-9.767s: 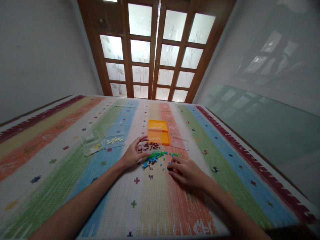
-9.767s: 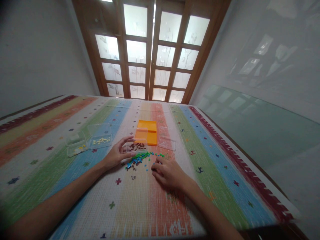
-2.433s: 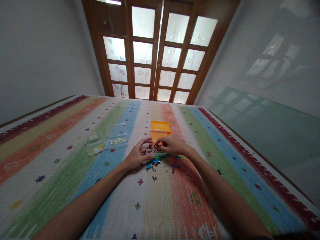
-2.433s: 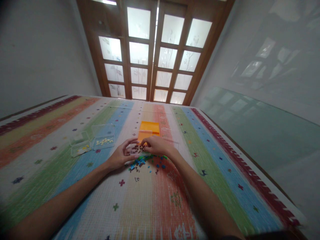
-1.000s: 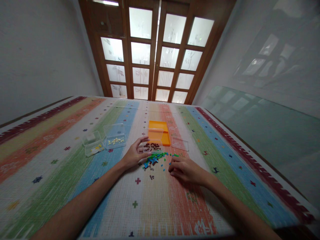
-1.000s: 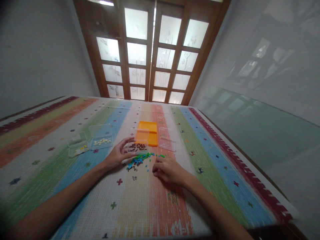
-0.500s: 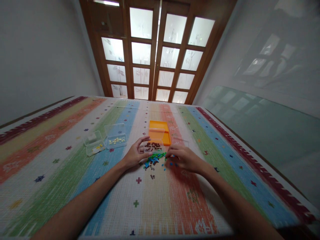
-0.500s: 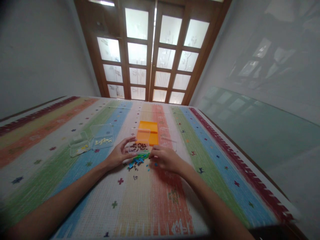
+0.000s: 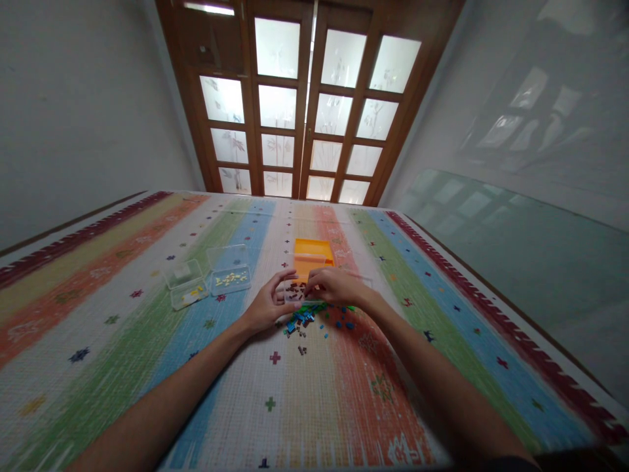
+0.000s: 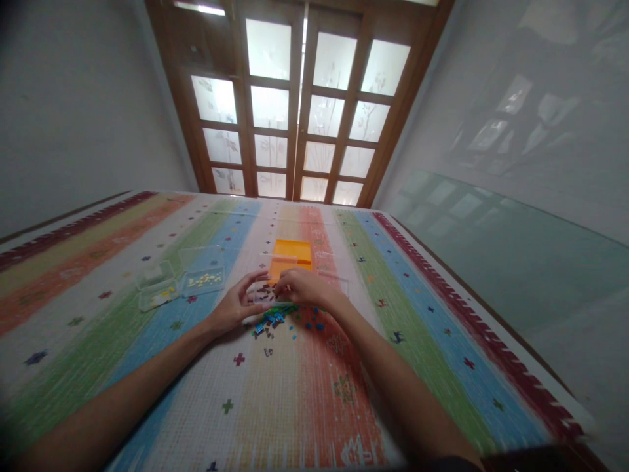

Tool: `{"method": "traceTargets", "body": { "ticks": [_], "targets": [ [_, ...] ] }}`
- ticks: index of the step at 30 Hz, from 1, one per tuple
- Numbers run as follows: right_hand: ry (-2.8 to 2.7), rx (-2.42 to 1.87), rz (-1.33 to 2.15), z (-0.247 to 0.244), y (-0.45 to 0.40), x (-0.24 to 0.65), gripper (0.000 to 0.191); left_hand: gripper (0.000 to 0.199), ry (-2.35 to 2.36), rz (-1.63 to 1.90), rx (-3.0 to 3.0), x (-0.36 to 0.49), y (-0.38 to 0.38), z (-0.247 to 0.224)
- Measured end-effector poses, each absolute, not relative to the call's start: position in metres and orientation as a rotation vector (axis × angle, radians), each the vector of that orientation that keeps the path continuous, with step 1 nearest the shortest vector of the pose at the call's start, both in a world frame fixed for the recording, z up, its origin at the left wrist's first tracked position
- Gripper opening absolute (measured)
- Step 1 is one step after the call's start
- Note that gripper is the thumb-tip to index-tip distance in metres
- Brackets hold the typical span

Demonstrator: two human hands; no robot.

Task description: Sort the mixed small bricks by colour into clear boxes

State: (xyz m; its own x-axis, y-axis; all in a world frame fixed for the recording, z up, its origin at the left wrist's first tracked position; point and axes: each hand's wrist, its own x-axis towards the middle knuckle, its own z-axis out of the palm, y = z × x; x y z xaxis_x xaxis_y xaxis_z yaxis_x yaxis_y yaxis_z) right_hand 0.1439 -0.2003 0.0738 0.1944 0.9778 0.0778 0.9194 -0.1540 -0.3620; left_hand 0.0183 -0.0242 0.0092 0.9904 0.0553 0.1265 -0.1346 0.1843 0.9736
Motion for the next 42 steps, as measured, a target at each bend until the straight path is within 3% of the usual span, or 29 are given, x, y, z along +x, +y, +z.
{"method": "traceTargets", "body": {
  "ticks": [26,36,42],
  "targets": [
    [-1.675,-2.168,0.134,0.065,-0.201,0.143,0.028,0.071,-0.068,0.131,1.357,0.017,-0.026,0.011],
    [-1.639,-2.086,0.092,0.070,-0.216,0.146,0.017,0.074,-0.036,0.130,1.386,0.016,-0.027,0.014],
    [-1.586,-2.118,0.154,0.065,-0.220,0.143,0.033,0.073,-0.054,0.130,1.388,0.017,-0.026,0.013]
  ]
}}
